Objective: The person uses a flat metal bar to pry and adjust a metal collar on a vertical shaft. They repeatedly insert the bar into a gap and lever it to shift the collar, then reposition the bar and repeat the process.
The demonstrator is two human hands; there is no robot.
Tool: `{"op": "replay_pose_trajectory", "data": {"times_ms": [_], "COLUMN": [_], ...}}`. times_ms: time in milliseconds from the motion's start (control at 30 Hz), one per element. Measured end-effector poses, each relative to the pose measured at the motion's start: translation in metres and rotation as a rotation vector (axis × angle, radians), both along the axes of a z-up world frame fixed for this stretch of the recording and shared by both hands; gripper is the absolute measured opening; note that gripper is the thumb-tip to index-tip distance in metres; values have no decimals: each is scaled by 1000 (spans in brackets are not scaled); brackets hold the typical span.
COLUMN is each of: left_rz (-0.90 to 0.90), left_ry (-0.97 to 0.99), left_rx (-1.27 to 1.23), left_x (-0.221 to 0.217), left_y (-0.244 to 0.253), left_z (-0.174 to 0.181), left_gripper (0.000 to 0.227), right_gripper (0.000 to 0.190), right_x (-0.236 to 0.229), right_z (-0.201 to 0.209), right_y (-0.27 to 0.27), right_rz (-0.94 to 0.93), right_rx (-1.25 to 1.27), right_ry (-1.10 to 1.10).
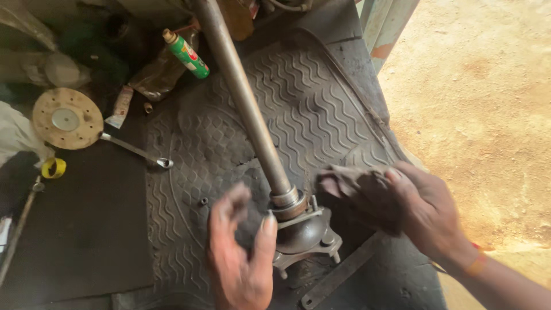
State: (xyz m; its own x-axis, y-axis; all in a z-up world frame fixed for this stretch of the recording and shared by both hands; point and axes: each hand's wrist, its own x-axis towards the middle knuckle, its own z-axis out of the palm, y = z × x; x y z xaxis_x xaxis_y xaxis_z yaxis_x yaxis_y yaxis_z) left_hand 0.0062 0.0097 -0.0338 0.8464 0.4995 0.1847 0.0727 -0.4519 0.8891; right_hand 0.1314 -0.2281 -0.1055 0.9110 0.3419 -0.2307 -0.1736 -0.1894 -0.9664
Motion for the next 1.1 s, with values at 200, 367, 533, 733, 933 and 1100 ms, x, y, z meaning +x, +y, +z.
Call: {"op": "replay_pose_trajectory", "data": {"times_ms": [200, 367, 533, 733, 933, 1100], "left_rz": [-57, 11, 115, 61, -36, -66], "left_ry": [20, 32, 73, 46, 93, 44], "left_rx": [-534, -790, -837, -1092, -1158, -1290], "left_x": [76, 111, 123, 114, 120, 127], "left_y": [13, 11, 9, 19, 19, 26], "left_z": [28, 30, 36, 33, 23, 13], "left_gripper": [60, 59, 58, 58, 61, 48], "right_gripper": [33, 33, 27, 27, 36, 46], "right_x": [-30, -60, -75, -108, -101, -105], "right_z": [22, 29, 13, 12, 35, 33], "right_y": [-9, 23, 19, 28, 40, 48], "right_rz": [232, 224, 357, 655, 696, 702], "right_rx": [31, 332, 203, 231, 263, 23], "right_ry": [622, 1047, 688, 235, 453, 351]}}
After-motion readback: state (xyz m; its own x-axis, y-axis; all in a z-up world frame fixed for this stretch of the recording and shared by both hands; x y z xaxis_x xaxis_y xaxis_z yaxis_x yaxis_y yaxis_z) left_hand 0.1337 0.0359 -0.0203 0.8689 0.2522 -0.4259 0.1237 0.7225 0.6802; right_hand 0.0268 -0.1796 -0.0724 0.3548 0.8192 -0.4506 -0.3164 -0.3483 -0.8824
